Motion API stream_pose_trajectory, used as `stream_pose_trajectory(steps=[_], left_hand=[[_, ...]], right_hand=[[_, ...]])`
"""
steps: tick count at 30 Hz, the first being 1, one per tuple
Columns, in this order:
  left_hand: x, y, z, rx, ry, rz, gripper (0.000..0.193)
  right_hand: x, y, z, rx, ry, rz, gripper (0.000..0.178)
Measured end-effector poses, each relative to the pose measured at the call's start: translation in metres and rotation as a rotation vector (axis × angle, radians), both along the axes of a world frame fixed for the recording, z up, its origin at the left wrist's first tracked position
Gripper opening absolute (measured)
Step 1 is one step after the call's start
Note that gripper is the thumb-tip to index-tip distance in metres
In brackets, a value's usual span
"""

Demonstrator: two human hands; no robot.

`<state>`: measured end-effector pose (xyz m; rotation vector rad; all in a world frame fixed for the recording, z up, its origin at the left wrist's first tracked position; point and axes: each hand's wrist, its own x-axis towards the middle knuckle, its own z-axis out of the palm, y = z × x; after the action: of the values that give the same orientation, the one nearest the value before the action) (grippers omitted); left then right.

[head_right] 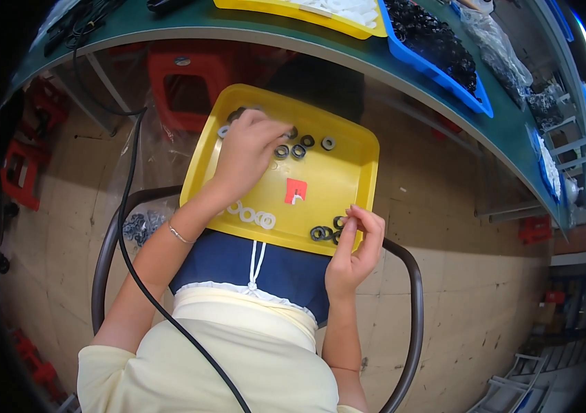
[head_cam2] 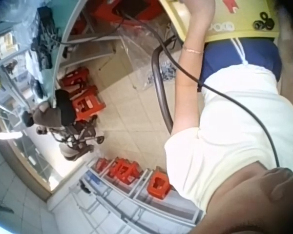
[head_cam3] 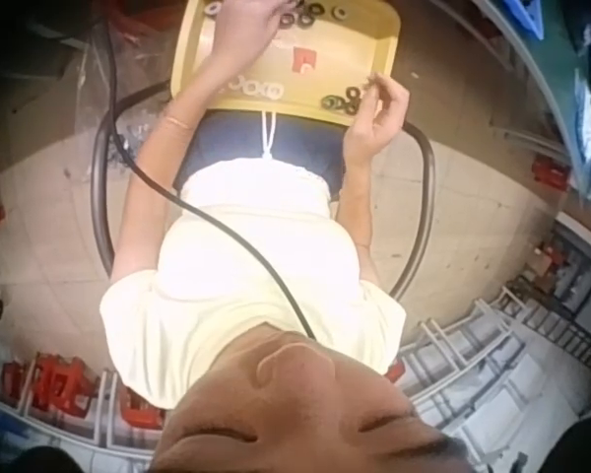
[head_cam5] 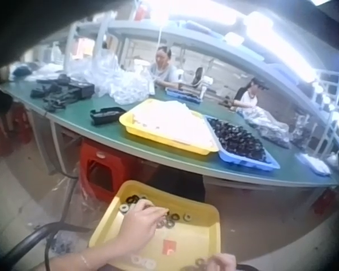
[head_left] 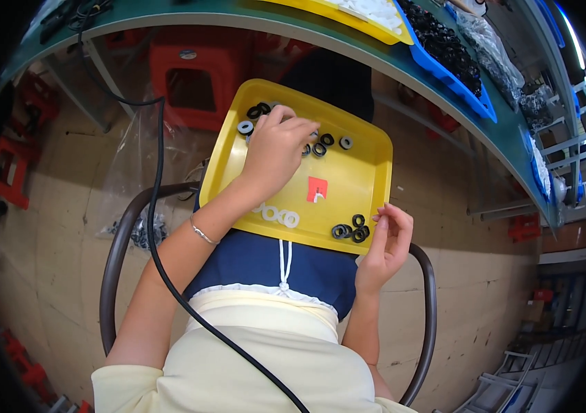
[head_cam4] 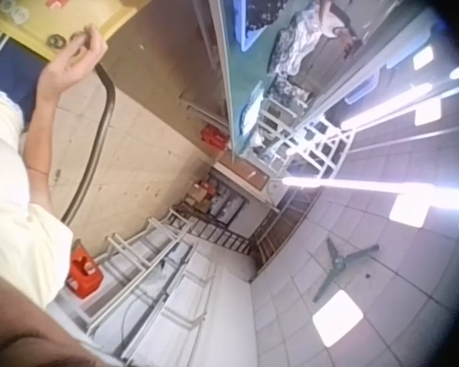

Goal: The person assembles small white and black plastic components by hand on a tray.

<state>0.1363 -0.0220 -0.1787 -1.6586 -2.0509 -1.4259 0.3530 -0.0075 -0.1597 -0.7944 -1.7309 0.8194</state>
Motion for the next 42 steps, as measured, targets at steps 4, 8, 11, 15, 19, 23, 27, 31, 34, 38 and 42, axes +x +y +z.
stream_pose_trajectory(steps=[4,8,11,15,19,23,27,31,34,38,42], left_hand=[[0.001,-0.01,0.0,-0.121,0.153,0.077,0.037],[-0.008,-0.06,0.01,-0.216,0.15,0.008,0.038],[-0.002,-0.082,0.012,-0.465,0.058,-0.112,0.036],[0.014,-0.079,-0.004,-0.548,0.107,-0.296,0.034],[0.019,-0.073,-0.005,-0.552,0.098,-0.384,0.029],[0.021,-0.068,-0.005,-0.499,-0.039,-0.44,0.019],[0.033,-0.066,-0.012,-0.327,-0.24,-0.432,0.017],[0.036,-0.073,0.01,-0.309,-1.187,-0.652,0.016],[0.032,-0.079,0.02,-0.32,-1.523,-0.778,0.015],[0.037,-0.085,0.022,-0.246,-1.588,-0.759,0.018],[0.045,-0.087,0.022,-0.138,-1.593,-0.823,0.019]], right_hand=[[0.002,0.01,0.002,-0.068,-0.224,-0.039,0.014],[0.014,0.021,-0.009,0.123,-0.693,-0.111,0.016],[0.015,0.024,-0.022,0.27,-1.004,-0.233,0.021],[0.007,0.024,-0.028,0.249,-1.068,-0.134,0.024],[-0.004,0.018,-0.024,0.257,-0.857,-0.009,0.022],[-0.009,0.011,-0.012,0.062,-0.651,0.089,0.018],[-0.015,-0.001,-0.006,-0.308,-0.215,0.247,0.014],[-0.013,-0.004,-0.01,-0.026,-0.043,0.36,0.016],[-0.013,-0.004,-0.011,0.116,-0.033,0.38,0.017],[-0.014,-0.008,-0.004,0.325,-0.103,0.352,0.019],[-0.014,-0.016,0.003,0.392,-0.145,0.318,0.018]])
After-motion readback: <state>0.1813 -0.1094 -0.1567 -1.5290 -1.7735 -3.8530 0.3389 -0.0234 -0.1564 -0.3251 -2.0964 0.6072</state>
